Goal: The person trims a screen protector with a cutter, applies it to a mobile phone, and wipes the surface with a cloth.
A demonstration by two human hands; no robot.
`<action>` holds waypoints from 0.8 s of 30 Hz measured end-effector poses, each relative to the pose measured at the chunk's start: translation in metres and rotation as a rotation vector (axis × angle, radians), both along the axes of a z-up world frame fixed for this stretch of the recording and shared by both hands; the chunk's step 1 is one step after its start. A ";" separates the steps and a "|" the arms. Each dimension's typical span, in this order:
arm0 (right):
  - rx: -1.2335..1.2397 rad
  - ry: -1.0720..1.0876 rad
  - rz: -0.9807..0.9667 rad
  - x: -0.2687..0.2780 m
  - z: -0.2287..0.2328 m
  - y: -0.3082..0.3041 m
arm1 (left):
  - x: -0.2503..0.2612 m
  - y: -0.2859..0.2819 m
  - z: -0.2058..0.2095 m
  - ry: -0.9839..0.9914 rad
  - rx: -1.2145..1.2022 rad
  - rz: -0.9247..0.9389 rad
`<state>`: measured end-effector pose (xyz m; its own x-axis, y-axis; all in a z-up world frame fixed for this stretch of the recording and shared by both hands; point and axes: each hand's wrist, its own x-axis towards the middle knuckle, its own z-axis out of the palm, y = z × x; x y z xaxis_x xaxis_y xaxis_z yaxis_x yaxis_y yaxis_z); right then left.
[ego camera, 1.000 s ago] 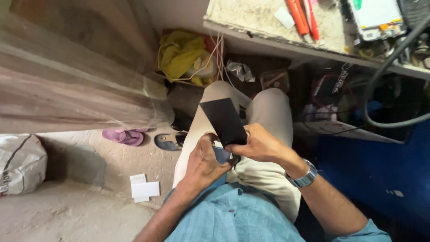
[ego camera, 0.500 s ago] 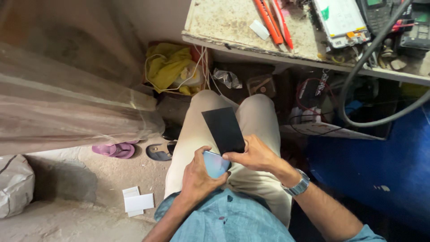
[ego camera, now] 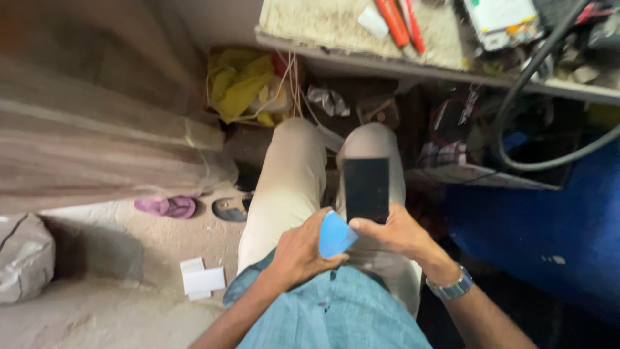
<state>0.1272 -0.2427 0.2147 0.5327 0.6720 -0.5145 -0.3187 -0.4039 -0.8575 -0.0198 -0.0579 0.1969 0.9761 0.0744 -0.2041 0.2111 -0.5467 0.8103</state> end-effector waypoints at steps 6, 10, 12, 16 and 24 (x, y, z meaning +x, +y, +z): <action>-0.085 0.044 -0.185 -0.030 -0.023 -0.025 | -0.003 -0.008 -0.018 0.017 0.009 -0.103; -0.024 0.090 -0.292 -0.039 -0.026 -0.029 | 0.004 -0.004 -0.019 -0.023 -0.027 -0.167; -0.097 0.033 -0.265 -0.045 -0.026 -0.031 | 0.002 -0.002 -0.018 -0.025 -0.033 -0.185; -0.160 -0.023 -0.266 -0.047 -0.031 -0.032 | 0.004 0.000 -0.018 0.010 -0.067 -0.208; -0.106 0.084 -0.424 -0.056 -0.033 -0.023 | 0.002 0.001 -0.019 -0.032 -0.085 -0.192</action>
